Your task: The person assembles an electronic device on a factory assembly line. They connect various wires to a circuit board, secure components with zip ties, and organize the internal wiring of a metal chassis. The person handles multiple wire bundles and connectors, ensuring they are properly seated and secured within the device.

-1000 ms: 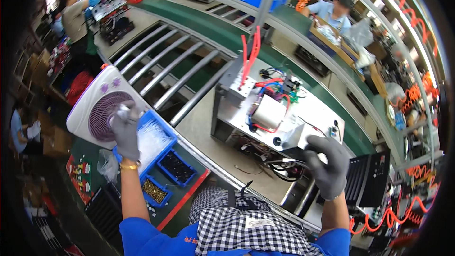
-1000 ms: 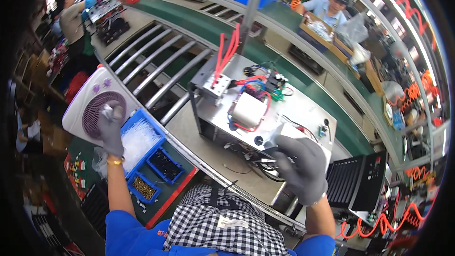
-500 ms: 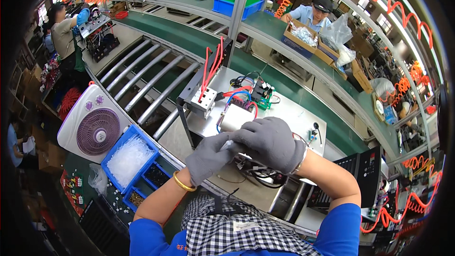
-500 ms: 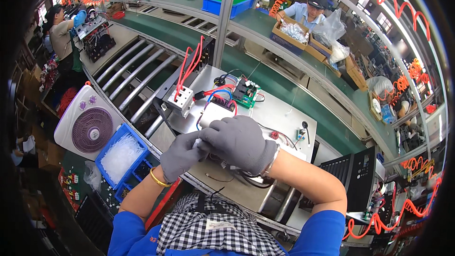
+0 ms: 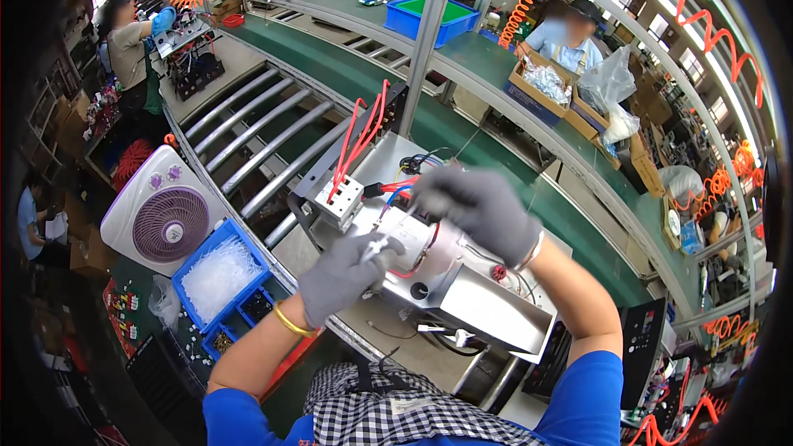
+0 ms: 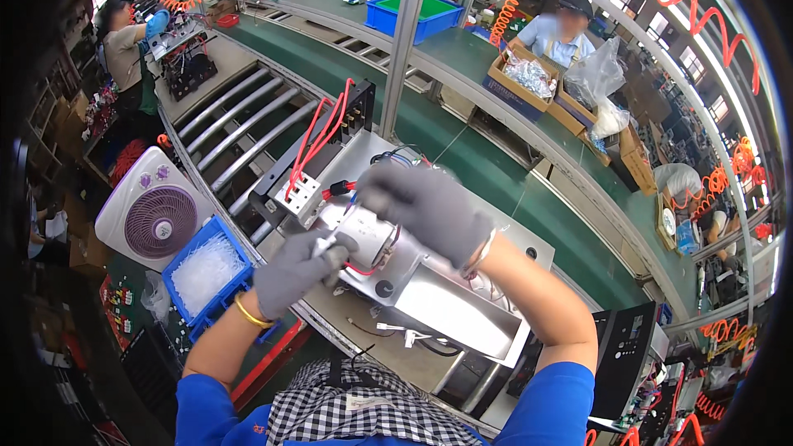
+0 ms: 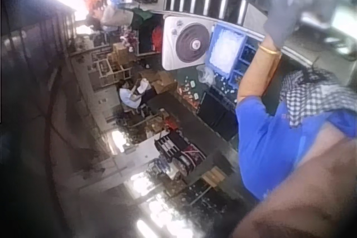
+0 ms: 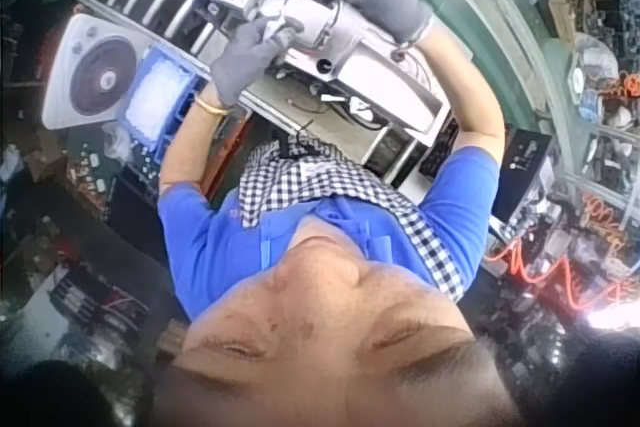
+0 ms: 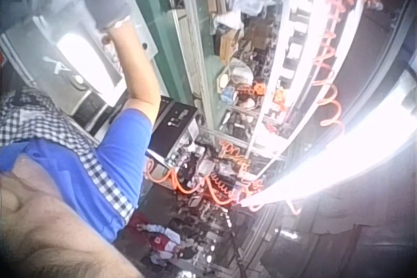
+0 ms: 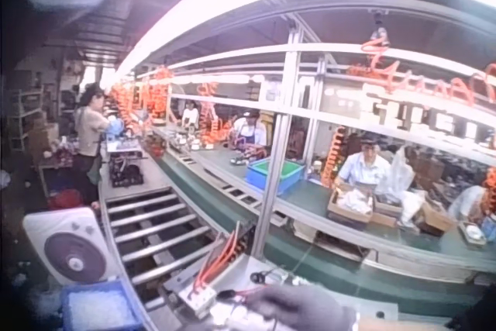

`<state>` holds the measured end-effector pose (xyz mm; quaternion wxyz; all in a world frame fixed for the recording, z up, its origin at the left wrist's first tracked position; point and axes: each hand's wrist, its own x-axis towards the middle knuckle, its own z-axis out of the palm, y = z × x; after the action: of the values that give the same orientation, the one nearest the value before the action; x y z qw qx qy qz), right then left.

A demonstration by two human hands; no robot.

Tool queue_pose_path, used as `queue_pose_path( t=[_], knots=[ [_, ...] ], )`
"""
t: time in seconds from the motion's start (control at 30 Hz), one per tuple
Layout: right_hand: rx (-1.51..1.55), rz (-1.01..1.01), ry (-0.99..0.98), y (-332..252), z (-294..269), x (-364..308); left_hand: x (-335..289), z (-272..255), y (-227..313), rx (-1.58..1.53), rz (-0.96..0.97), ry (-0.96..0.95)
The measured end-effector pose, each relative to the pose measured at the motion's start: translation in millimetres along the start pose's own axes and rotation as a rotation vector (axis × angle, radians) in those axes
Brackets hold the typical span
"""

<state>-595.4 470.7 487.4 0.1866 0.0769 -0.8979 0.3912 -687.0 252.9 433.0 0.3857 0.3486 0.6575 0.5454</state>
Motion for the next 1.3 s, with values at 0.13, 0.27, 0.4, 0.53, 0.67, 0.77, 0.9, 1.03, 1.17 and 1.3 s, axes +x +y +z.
queue_pose_path(
  t=[0.13,0.27,0.4,0.53,0.67,0.77,0.9,1.03,1.17,1.3],
  knots=[
    [0.316,0.369,0.324,32.6,-78.0,22.3,27.1,-16.9,51.3,0.486,0.171,0.145],
    [0.281,0.359,0.539,108.1,-122.3,31.0,103.7,3.0,87.2,1.107,0.250,0.133],
    [0.168,0.359,0.589,152.6,-134.7,44.7,209.5,17.5,77.5,1.612,0.042,-0.106],
    [-0.059,0.328,0.521,208.9,-143.1,49.3,263.5,32.3,71.2,1.722,-0.051,-0.196],
    [-0.098,0.395,0.292,237.3,-132.5,56.5,283.5,28.7,54.3,1.832,-0.111,-0.310],
    [-0.045,0.414,0.085,264.1,-115.1,61.8,295.8,21.5,43.2,1.611,-0.201,-0.275],
    [0.207,0.608,-0.060,267.2,-89.5,65.4,295.0,19.7,43.4,1.718,-0.227,-0.294],
    [0.341,0.702,-0.077,268.9,-84.2,63.4,289.5,28.9,53.7,1.581,-0.352,-0.279],
    [0.327,0.735,-0.067,275.5,-89.8,63.2,303.4,22.9,22.8,1.637,-0.382,-0.360],
    [0.428,0.750,-0.027,300.6,-94.0,51.1,303.2,32.8,18.4,1.615,-0.361,-0.278]
  ],
)
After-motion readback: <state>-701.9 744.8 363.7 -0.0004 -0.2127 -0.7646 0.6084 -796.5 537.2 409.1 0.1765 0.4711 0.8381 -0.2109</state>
